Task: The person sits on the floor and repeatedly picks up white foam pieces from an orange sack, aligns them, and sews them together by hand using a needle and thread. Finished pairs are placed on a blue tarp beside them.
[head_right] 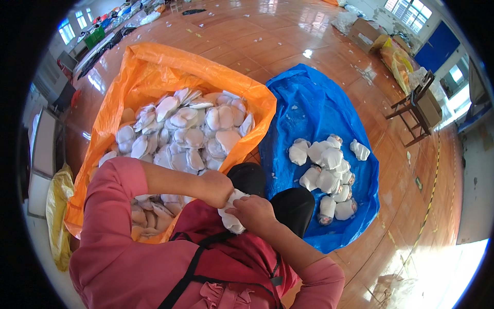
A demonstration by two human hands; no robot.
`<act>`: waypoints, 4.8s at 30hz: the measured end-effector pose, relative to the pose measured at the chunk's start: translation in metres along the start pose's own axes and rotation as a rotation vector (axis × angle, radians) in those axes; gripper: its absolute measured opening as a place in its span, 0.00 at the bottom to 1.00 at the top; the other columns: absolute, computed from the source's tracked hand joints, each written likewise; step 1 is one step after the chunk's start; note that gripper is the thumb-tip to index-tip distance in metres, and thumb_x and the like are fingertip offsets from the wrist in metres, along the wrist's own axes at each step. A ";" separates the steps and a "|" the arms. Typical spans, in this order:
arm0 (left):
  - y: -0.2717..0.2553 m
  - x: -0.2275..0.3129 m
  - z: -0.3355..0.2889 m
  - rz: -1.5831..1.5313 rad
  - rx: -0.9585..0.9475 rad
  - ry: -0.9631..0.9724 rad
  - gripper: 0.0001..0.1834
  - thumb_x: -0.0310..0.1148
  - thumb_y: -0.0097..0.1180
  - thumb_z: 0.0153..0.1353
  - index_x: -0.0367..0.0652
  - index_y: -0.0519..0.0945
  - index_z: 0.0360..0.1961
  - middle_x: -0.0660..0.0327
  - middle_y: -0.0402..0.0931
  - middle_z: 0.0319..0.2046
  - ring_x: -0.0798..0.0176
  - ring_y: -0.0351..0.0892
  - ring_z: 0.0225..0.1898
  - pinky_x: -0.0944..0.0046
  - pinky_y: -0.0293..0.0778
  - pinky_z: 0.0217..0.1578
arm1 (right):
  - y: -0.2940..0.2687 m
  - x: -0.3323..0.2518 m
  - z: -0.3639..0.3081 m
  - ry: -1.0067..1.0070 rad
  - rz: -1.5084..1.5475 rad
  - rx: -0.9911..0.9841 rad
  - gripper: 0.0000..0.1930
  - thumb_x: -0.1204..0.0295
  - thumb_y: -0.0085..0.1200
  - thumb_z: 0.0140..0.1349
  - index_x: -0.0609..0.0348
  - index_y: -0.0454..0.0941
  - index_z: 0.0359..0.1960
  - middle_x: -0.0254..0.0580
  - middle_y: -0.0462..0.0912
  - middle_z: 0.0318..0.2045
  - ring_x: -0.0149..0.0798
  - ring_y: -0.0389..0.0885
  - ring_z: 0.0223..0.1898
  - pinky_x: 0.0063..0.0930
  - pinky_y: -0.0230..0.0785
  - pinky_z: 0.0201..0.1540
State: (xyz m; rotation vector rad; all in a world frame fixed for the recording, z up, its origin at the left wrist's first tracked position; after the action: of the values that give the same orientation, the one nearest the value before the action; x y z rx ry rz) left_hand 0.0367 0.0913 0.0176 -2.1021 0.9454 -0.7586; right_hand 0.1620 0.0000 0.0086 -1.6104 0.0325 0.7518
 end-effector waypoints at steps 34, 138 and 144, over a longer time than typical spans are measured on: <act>0.050 -0.003 -0.030 -0.368 -0.188 0.194 0.22 0.37 0.65 0.41 0.43 0.81 0.40 0.50 0.82 0.33 0.45 0.81 0.38 0.50 0.75 0.39 | 0.023 -0.004 -0.045 -0.227 0.491 0.131 0.17 0.67 0.61 0.61 0.58 0.68 0.19 0.45 0.69 0.19 0.50 0.73 0.25 0.42 0.65 0.28; 0.078 -0.018 -0.011 -1.326 0.442 -0.049 0.18 0.46 0.64 0.61 0.41 0.84 0.38 0.64 0.82 0.28 0.70 0.79 0.32 0.66 0.73 0.34 | 0.049 0.024 -0.041 0.010 0.970 0.349 0.06 0.77 0.61 0.60 0.59 0.77 0.38 0.40 0.76 0.43 0.36 0.75 0.42 0.24 0.68 0.45; 0.065 -0.014 -0.014 -1.216 0.513 -0.087 0.16 0.43 0.63 0.61 0.41 0.83 0.40 0.62 0.83 0.30 0.68 0.80 0.32 0.65 0.74 0.36 | 0.063 0.034 -0.040 0.261 1.105 0.170 0.09 0.79 0.56 0.65 0.58 0.72 0.45 0.33 0.76 0.38 0.25 0.73 0.39 0.19 0.68 0.43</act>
State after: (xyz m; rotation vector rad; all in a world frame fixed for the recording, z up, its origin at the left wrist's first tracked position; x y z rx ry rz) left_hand -0.0064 0.0659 -0.0278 -2.0382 -0.6685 -1.2694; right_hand 0.1791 -0.0355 -0.0632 -1.4414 1.2163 1.3011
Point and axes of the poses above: each hand's wrist, its own z-axis towards the middle knuckle, its own y-axis out of the palm, x = y × z, the point moved 3 cm from there along z, towards the middle knuckle
